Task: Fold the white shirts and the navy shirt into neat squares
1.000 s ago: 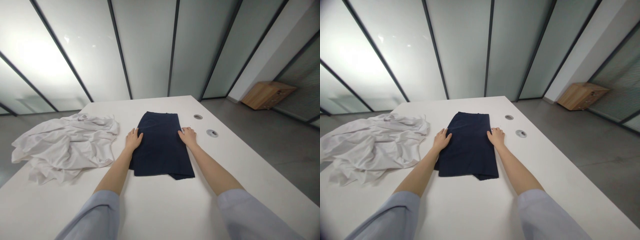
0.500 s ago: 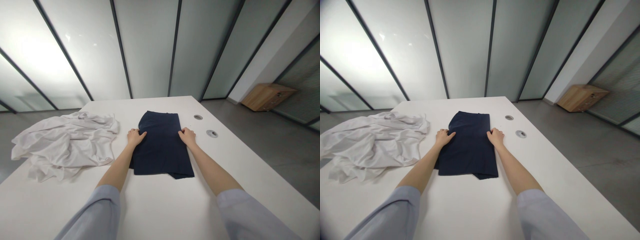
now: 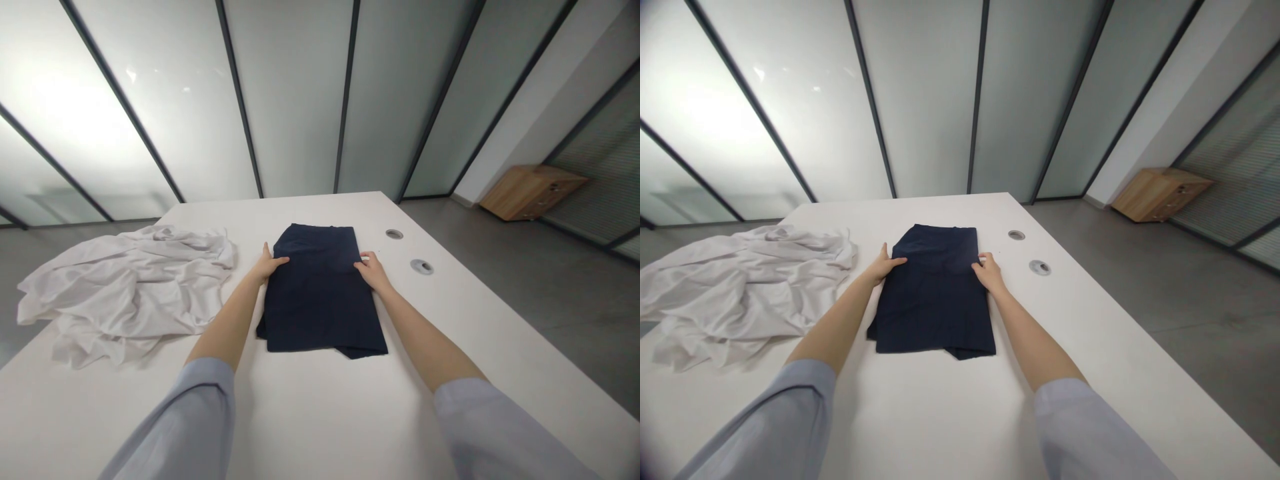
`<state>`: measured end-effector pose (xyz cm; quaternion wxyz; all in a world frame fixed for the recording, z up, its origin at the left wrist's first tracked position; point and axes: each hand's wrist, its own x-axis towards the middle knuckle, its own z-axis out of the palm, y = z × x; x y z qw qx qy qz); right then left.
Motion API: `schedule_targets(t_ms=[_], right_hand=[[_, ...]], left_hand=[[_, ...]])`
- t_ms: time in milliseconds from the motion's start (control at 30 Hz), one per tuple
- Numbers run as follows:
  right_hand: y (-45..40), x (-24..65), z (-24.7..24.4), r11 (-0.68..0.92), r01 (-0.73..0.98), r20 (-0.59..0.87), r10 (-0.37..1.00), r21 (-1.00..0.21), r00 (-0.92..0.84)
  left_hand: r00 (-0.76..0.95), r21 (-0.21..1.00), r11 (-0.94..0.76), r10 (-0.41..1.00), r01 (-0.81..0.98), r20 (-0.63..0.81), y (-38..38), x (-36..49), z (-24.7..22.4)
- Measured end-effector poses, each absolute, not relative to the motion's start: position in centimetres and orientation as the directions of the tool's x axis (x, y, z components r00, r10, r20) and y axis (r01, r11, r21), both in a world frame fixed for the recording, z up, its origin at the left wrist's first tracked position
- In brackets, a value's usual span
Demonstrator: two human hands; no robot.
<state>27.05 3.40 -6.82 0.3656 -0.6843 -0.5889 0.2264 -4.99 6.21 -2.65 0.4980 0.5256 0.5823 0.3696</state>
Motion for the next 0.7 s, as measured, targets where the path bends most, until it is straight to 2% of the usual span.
schedule_targets(t_ms=[167,267,367,500,600,700], right_hand=[[3.4,27.4,-6.4,0.035,0.551,0.127,0.983,-0.834,0.130],[3.4,27.5,-5.6,0.101,0.521,0.152,0.987,-0.848,0.055],[3.3,27.6,-4.8,0.157,0.505,0.186,0.982,-0.849,0.008],[3.3,27.5,-3.9,0.149,0.508,0.171,0.985,-0.848,-0.005],[3.3,27.5,-3.1,0.165,0.537,0.166,0.985,-0.827,-0.047],[3.2,27.5,-2.3,0.221,0.620,0.196,0.974,-0.753,-0.110]], left_hand=[[0.195,0.935,-0.045,0.980,0.351,-0.026,6.2,-6.0,-2.9],[0.196,0.925,0.002,0.977,0.379,-0.082,6.0,-6.3,-3.1],[0.176,0.953,0.086,0.974,0.289,-0.141,5.7,-6.4,-2.9],[0.227,0.969,0.136,0.957,0.207,-0.183,5.3,-6.8,-2.0],[0.281,0.954,0.083,0.945,0.289,-0.168,5.3,-7.4,-1.2],[0.318,0.897,-0.044,0.942,0.440,-0.110,5.6,-7.9,-0.2]])
